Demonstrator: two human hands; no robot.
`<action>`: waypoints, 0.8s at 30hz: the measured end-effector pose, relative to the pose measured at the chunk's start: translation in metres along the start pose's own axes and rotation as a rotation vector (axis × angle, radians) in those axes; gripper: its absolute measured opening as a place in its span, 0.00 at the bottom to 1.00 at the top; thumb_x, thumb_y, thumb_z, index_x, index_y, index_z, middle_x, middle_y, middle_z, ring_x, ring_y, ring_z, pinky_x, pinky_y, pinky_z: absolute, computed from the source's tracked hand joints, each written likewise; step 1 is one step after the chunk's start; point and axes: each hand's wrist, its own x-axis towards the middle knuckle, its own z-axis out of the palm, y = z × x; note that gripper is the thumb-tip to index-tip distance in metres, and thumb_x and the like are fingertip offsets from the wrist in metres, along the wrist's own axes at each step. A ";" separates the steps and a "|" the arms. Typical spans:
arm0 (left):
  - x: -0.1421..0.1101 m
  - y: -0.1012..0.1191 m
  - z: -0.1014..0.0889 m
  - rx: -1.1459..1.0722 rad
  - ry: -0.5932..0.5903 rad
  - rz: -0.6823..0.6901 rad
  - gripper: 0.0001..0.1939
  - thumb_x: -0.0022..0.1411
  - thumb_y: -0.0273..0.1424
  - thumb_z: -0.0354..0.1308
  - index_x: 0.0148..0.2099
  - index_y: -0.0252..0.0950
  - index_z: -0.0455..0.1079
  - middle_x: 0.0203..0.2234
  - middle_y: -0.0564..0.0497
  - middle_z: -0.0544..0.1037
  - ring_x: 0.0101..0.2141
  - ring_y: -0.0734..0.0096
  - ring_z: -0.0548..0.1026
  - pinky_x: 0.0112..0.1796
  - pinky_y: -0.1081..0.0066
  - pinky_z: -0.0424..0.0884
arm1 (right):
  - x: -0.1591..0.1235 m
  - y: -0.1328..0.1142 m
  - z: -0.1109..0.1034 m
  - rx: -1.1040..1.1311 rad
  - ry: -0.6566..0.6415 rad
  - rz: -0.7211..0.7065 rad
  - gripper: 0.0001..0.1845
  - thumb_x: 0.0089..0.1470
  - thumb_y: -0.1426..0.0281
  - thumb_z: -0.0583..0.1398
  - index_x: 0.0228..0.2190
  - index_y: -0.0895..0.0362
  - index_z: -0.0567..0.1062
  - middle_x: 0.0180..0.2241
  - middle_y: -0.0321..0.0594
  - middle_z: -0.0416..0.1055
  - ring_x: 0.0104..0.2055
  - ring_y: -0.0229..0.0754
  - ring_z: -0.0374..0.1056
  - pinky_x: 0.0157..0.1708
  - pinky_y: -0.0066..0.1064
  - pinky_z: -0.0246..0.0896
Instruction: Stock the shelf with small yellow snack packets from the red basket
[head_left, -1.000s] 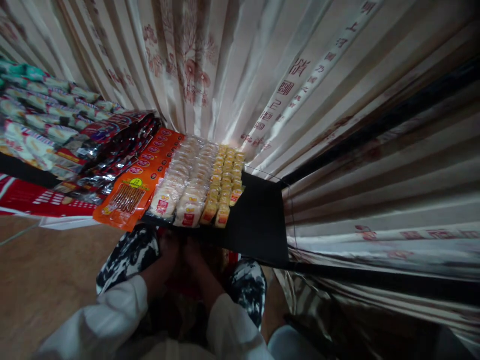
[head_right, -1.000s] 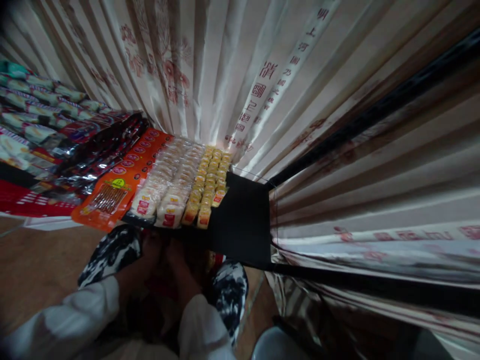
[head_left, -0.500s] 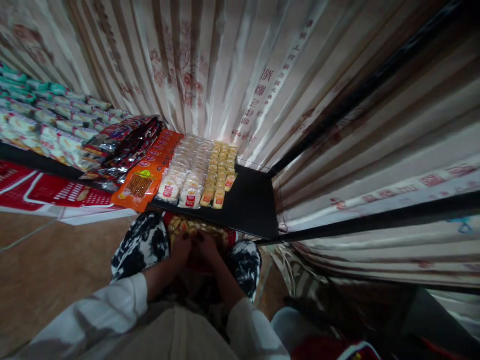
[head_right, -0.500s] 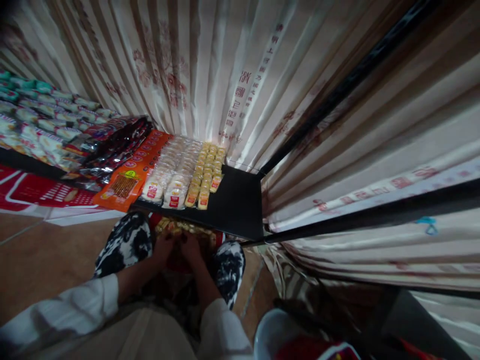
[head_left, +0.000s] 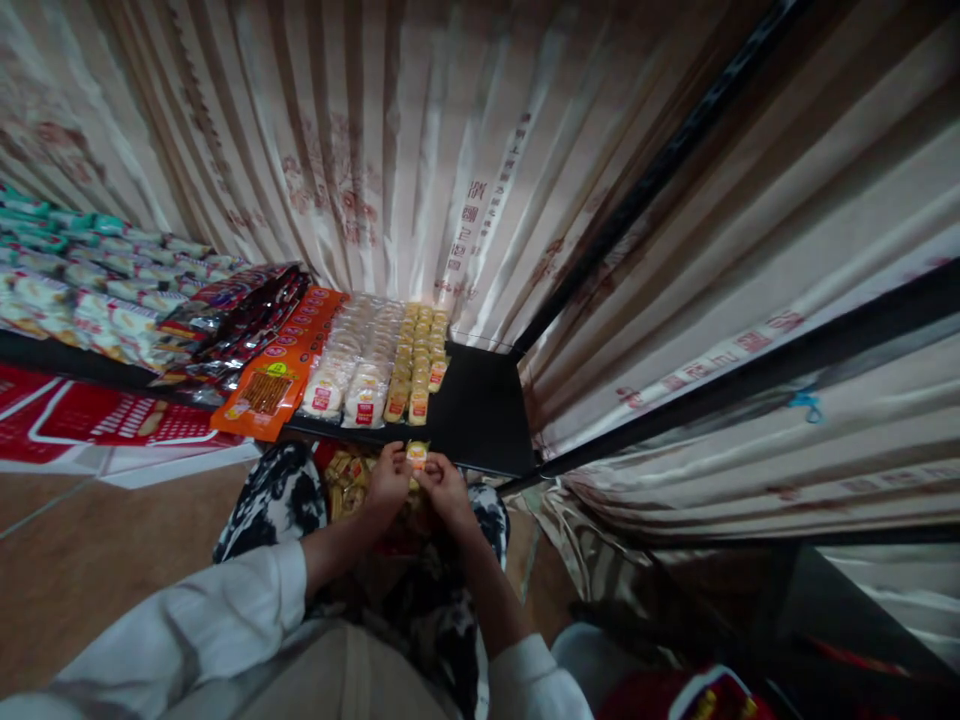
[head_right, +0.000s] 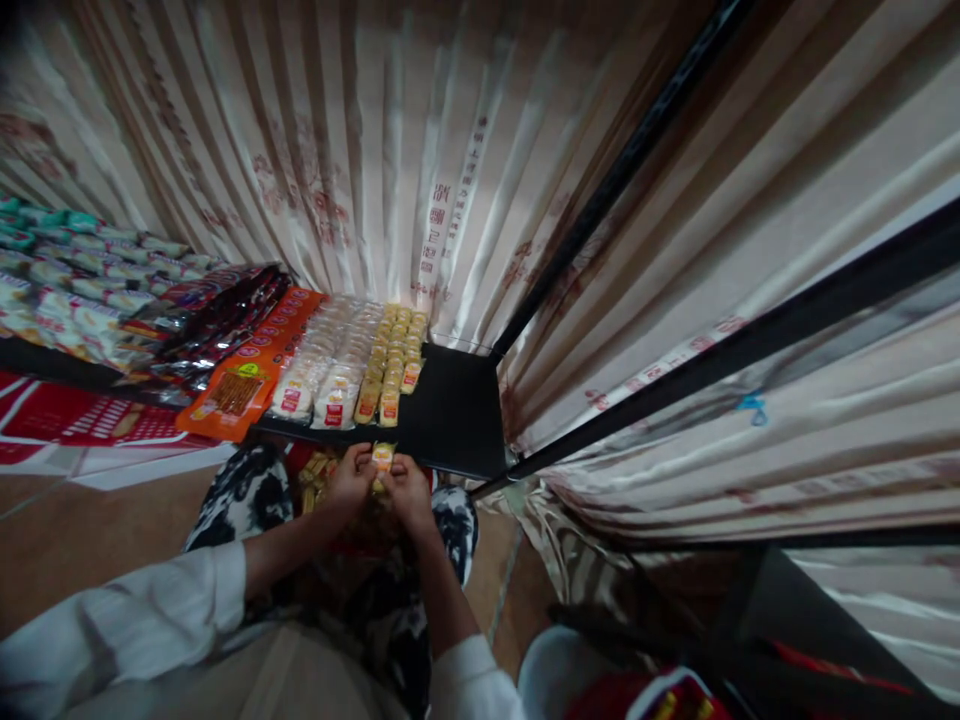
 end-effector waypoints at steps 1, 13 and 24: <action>0.002 0.004 0.005 -0.038 -0.015 0.035 0.16 0.55 0.21 0.53 0.47 0.34 0.66 0.37 0.46 0.78 0.38 0.71 0.76 0.43 0.69 0.72 | 0.002 -0.007 -0.005 0.013 0.019 -0.004 0.17 0.39 0.63 0.62 0.34 0.55 0.71 0.28 0.35 0.73 0.26 0.38 0.68 0.27 0.28 0.65; -0.001 0.040 0.042 0.117 -0.037 0.319 0.21 0.54 0.23 0.50 0.51 0.35 0.68 0.55 0.45 0.69 0.57 0.64 0.63 0.60 0.61 0.56 | 0.055 -0.032 -0.037 -0.029 0.261 -0.129 0.21 0.42 0.62 0.60 0.40 0.57 0.71 0.34 0.38 0.72 0.30 0.37 0.68 0.34 0.28 0.65; 0.029 0.060 0.072 -0.086 -0.210 0.133 0.28 0.62 0.31 0.45 0.64 0.34 0.53 0.63 0.48 0.54 0.63 0.70 0.52 0.62 0.68 0.48 | 0.115 -0.032 -0.031 -0.075 0.267 -0.166 0.22 0.47 0.61 0.58 0.45 0.56 0.70 0.37 0.40 0.74 0.31 0.38 0.69 0.31 0.28 0.66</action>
